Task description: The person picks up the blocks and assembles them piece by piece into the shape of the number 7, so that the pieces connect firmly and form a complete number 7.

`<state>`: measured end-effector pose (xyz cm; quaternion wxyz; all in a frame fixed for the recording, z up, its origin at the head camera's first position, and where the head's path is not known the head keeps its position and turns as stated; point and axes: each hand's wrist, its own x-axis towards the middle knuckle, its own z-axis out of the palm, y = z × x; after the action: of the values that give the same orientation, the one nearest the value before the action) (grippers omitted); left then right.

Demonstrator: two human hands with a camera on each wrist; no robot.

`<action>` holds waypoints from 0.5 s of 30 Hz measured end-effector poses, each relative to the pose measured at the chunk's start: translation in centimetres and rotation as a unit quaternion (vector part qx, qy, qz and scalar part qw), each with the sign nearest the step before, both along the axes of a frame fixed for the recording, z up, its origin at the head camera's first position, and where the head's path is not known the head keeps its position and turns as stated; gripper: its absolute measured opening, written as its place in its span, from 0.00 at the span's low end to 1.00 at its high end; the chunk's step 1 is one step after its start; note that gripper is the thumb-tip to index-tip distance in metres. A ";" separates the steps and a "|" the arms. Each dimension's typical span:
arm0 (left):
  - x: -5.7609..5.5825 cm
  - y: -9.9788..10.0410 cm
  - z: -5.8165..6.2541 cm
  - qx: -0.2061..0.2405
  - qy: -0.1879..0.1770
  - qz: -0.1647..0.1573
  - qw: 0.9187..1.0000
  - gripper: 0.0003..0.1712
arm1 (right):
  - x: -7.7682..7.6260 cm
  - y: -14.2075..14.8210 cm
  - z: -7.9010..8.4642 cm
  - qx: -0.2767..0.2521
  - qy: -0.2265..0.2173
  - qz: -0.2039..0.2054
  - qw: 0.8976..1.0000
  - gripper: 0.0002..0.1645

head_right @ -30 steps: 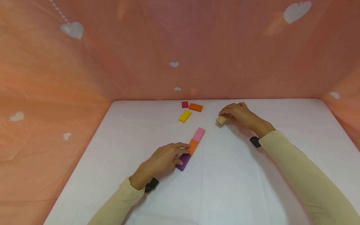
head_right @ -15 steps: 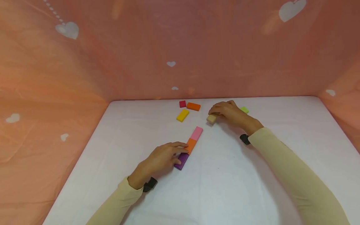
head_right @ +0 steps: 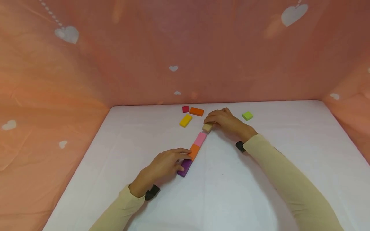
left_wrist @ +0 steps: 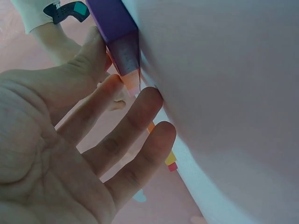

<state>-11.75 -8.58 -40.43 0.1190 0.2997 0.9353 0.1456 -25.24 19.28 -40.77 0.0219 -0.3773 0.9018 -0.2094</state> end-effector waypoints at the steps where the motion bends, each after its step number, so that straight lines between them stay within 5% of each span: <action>1: 0.0 0.0 0.0 0.000 0.001 0.000 1.000 0.25 | 0.0 -0.2 0.0 0.001 -0.002 -0.001 1.000 0.18; 15: 0.2 -0.1 0.1 -0.004 0.003 0.001 1.000 0.25 | -0.2 -1.2 -0.9 0.023 -0.012 0.012 1.000 0.16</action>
<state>-11.53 -8.64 -40.33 0.1176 0.2983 0.9366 0.1411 -25.49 18.05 -41.65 0.0437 -0.3853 0.9014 -0.1929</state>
